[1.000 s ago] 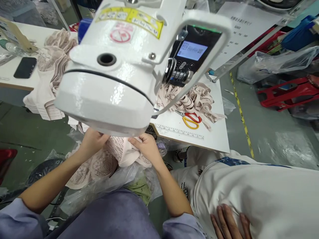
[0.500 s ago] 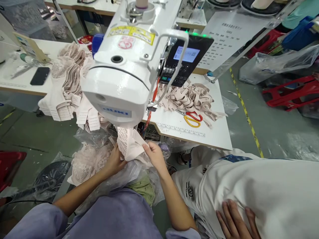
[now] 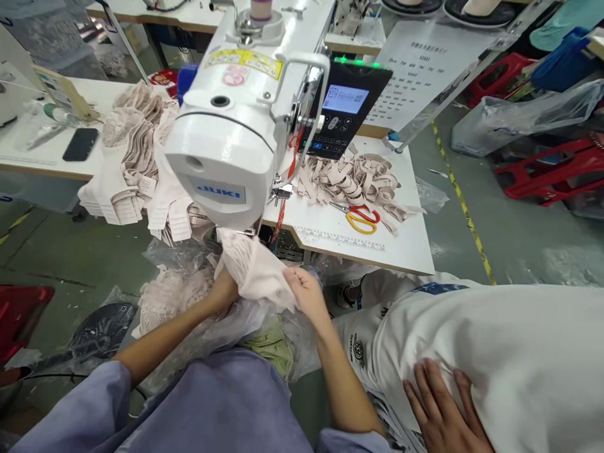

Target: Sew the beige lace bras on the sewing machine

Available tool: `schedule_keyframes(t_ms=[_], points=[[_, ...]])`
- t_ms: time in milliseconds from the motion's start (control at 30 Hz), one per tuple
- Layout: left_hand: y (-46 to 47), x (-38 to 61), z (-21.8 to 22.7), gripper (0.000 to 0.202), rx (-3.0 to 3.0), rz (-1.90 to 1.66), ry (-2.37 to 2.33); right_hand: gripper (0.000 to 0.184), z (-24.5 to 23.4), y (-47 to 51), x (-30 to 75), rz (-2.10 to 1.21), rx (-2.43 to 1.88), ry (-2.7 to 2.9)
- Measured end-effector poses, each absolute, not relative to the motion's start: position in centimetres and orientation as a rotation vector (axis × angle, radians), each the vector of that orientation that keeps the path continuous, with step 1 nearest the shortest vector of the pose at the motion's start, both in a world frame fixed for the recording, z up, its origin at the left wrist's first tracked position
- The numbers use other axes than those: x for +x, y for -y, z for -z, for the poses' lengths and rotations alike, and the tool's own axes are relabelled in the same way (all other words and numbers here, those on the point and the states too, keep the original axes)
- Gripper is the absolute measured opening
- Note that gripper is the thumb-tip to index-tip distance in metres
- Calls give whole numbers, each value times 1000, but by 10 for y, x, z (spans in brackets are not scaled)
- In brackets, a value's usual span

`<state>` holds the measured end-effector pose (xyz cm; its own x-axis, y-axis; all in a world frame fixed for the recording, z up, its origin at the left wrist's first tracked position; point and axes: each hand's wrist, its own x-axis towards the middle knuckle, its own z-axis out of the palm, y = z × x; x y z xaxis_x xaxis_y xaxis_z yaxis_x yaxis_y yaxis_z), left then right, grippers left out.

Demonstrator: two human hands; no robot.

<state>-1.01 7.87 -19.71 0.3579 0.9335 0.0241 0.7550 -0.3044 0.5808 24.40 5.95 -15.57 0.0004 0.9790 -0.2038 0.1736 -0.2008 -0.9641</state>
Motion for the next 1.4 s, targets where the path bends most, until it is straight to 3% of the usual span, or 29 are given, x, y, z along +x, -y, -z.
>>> schedule_keyframes(t_ms=[200, 300, 367, 533, 733, 867, 1000, 1133, 1233, 1400], points=[[-84, -44, 199, 52, 2222, -493, -1459, 50, 199, -39, 347, -930, -2021, 1336], [-64, -32, 213, 61, 2256, -279, -1179, 49, 219, -38, 351, -833, -2145, 1401], [-52, -33, 216, 58, 2207, -220, -1171, 59, 230, -45, 327, -784, -2100, 1503], [-27, -105, 194, 31, 1921, -110, -1772, 84, 255, -71, 228, -707, -1725, 2029], [32, -190, 179, 41, 1546, 255, -2330, 70, 272, -79, 180, -781, -1667, 2228], [55, -188, 176, 35, 1573, 321, -2221, 72, 245, -67, 166, -748, -1600, 1995], [47, -157, 134, 37, 1727, 179, -2031, 77, 191, -46, 118, -1027, -1153, 2204], [12, -126, 86, 43, 1801, -256, -1656, 41, 147, -34, 86, -1276, -626, 2558], [-23, -114, 78, 33, 1694, -455, -1481, 53, 120, -32, 102, -1109, -648, 2612], [-60, -94, 99, 49, 1489, -339, -1127, 45, 77, -23, 159, -791, -704, 2520]])
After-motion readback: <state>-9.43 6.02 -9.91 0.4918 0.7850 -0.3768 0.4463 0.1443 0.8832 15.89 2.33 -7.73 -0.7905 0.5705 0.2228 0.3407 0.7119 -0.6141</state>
